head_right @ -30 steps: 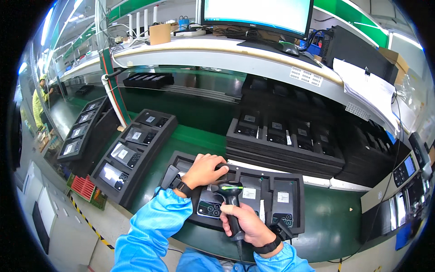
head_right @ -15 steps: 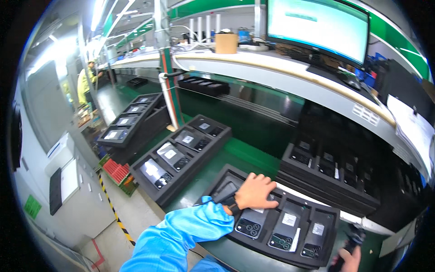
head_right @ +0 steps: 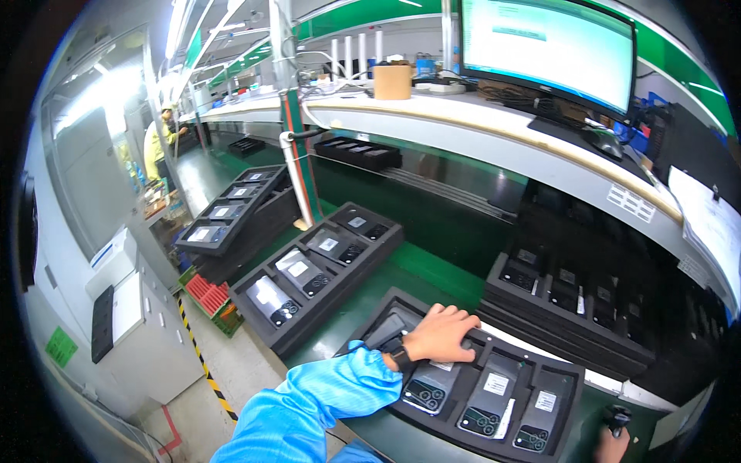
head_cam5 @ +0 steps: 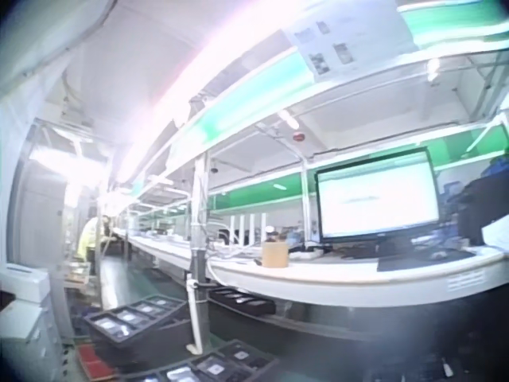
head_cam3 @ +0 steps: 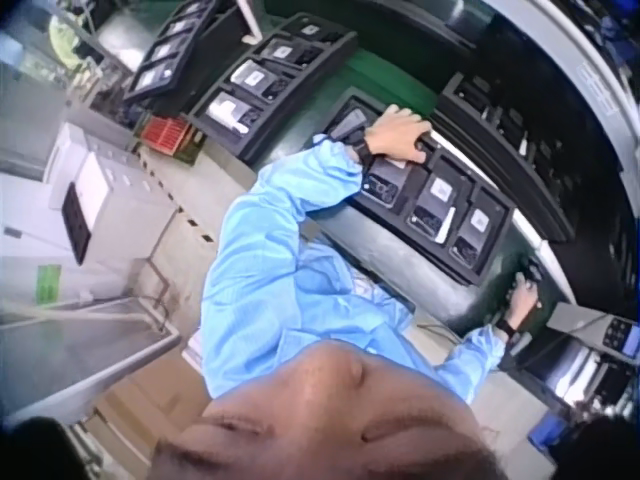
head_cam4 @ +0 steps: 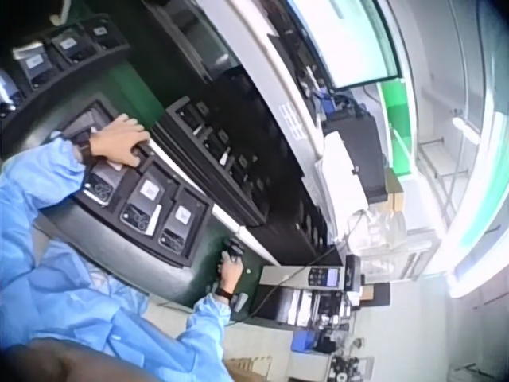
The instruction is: The recorder scans barcodes on electronic devices in trays and organizes them on a conveyor belt in a manufacturing facility.
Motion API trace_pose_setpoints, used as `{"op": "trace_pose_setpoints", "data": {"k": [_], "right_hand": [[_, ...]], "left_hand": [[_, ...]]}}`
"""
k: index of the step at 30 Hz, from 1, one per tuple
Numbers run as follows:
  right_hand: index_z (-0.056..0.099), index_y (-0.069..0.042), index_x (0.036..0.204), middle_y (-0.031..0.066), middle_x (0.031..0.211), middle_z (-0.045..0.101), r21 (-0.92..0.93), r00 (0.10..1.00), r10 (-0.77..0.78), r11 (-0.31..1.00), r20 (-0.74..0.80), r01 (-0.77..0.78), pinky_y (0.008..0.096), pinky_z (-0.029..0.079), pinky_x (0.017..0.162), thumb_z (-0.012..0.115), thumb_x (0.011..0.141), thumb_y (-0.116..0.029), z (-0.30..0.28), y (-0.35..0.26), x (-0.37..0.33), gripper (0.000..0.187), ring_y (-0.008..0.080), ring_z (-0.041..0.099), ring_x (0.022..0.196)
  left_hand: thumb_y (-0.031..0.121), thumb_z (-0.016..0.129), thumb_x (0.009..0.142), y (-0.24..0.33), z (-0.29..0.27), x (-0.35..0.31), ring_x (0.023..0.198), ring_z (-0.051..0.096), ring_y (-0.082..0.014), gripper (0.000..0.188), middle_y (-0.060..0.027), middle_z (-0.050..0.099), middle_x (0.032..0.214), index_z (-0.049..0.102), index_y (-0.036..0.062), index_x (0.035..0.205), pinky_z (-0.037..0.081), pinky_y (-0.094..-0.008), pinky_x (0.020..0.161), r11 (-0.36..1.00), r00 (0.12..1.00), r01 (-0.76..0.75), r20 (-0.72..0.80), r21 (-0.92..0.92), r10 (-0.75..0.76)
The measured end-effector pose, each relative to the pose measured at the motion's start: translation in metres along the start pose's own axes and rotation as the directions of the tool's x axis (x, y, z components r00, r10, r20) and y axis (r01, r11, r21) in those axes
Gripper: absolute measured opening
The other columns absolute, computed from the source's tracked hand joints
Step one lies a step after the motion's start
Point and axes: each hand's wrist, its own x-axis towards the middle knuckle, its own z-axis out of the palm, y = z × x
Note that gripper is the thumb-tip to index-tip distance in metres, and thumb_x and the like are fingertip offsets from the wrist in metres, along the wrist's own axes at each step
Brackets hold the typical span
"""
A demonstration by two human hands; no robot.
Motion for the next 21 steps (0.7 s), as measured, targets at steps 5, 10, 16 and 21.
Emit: {"op": "trace_pose_setpoints", "data": {"k": [5,10,16,21], "right_hand": [[0.057,-0.004,0.096,0.0033,0.060,0.053,0.122,0.995,0.015,0.993,-0.095,-0.003,0.0305,0.038,0.034,0.063,0.083,-0.010,0.012,0.005,0.007,0.016,0.0148,0.048,0.038],[0.059,-0.003,0.093,0.0035,0.061,0.055,0.104,0.991,0.015,0.995,-0.134,0.000,0.0303,0.040,0.036,0.064,0.081,-0.011,0.015,-0.002,0.000,0.015,0.0142,0.049,0.040],[0.059,-0.002,0.090,0.0042,0.061,0.056,0.097,0.993,0.001,0.995,-0.117,0.010,0.0311,0.042,0.038,0.065,0.082,-0.011,0.014,-0.008,-0.003,0.014,0.0145,0.052,0.042],[0.060,-0.001,0.091,0.0042,0.062,0.057,0.078,0.991,-0.012,0.997,-0.134,0.022,0.0307,0.043,0.040,0.065,0.082,-0.010,0.014,-0.009,-0.006,0.014,0.0140,0.053,0.044]], "left_hand": [[0.035,0.070,0.082,-0.014,-0.008,0.003,0.117,0.061,-0.0328,0.061,-0.0174,0.067,0.121,0.056,0.0068,0.134,0.039,-0.0444,0.105,0.937,1.000,-0.014,0.019,-0.348,0.023],[0.017,0.072,0.083,-0.019,-0.010,0.003,0.103,0.068,-0.0328,0.040,-0.0189,0.069,0.116,0.058,0.0008,0.117,0.053,-0.0379,0.086,0.867,0.996,-0.091,-0.067,-0.490,0.066],[0.025,0.072,0.083,-0.018,-0.012,0.002,0.094,0.064,-0.0346,0.032,-0.0162,0.067,0.101,0.057,0.0028,0.102,0.049,-0.0406,0.084,0.843,1.000,0.022,0.009,-0.537,-0.021],[0.022,0.074,0.082,-0.018,-0.011,0.001,0.086,0.066,-0.0318,0.031,-0.0151,0.067,0.092,0.059,0.0012,0.100,0.051,-0.0399,0.077,0.827,0.999,-0.029,-0.050,-0.562,0.001]]}}
